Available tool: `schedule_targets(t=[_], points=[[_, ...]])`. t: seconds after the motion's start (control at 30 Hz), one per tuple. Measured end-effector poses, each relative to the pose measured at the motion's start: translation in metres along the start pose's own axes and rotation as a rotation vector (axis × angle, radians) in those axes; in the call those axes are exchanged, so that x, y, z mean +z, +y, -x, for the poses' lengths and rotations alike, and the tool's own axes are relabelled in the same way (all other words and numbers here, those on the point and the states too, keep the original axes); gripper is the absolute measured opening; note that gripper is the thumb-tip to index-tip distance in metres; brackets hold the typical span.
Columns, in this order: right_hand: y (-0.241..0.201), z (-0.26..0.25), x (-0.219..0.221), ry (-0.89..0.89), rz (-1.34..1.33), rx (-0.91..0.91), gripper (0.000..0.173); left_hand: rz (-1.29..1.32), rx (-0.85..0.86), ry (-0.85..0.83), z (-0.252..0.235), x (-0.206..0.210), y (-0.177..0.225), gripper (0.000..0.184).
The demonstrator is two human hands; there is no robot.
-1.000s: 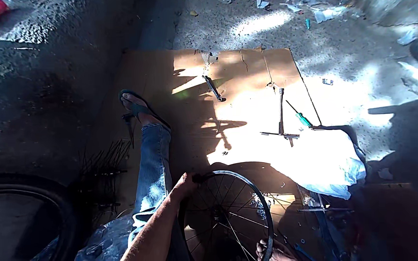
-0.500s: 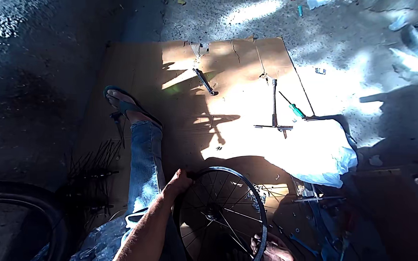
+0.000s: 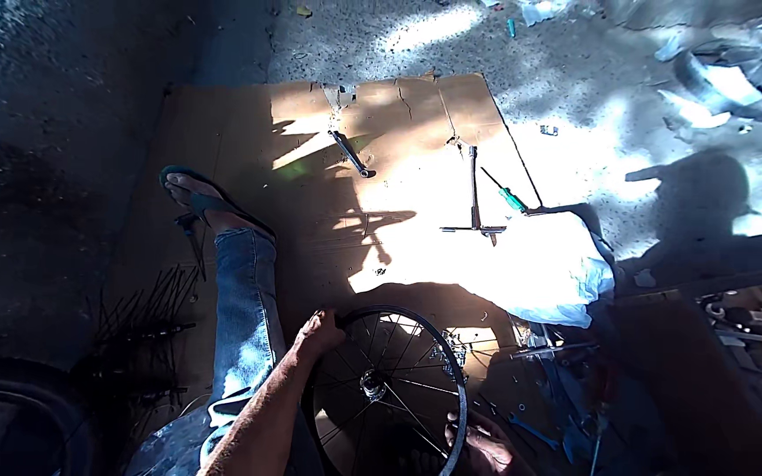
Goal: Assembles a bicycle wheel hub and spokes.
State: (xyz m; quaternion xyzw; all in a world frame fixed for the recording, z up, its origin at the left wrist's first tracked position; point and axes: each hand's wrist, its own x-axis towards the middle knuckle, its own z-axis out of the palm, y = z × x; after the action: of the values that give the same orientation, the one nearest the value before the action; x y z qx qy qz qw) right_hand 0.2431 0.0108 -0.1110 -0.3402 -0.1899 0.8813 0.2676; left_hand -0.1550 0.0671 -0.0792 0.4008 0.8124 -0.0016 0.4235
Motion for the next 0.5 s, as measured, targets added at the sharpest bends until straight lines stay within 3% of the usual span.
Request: schedule_targets(t=[0.13, 0.27, 0.5], points=[[0.002, -0.002, -0.006, -0.035, -0.005, 0.016, 0.025, 0.011, 0.215, 0.156, -0.010, 0.004, 0.015, 0.034], [0.001, -0.002, -0.006, -0.012, -0.028, 0.029, 0.025, 0.021, 0.429, 0.100, -0.019, 0.010, 0.028, 0.033], [-0.001, -0.001, -0.004, -0.015, -0.005, 0.019, 0.022, -0.047, 0.431, 0.040, -0.023, 0.006, 0.047, 0.027]])
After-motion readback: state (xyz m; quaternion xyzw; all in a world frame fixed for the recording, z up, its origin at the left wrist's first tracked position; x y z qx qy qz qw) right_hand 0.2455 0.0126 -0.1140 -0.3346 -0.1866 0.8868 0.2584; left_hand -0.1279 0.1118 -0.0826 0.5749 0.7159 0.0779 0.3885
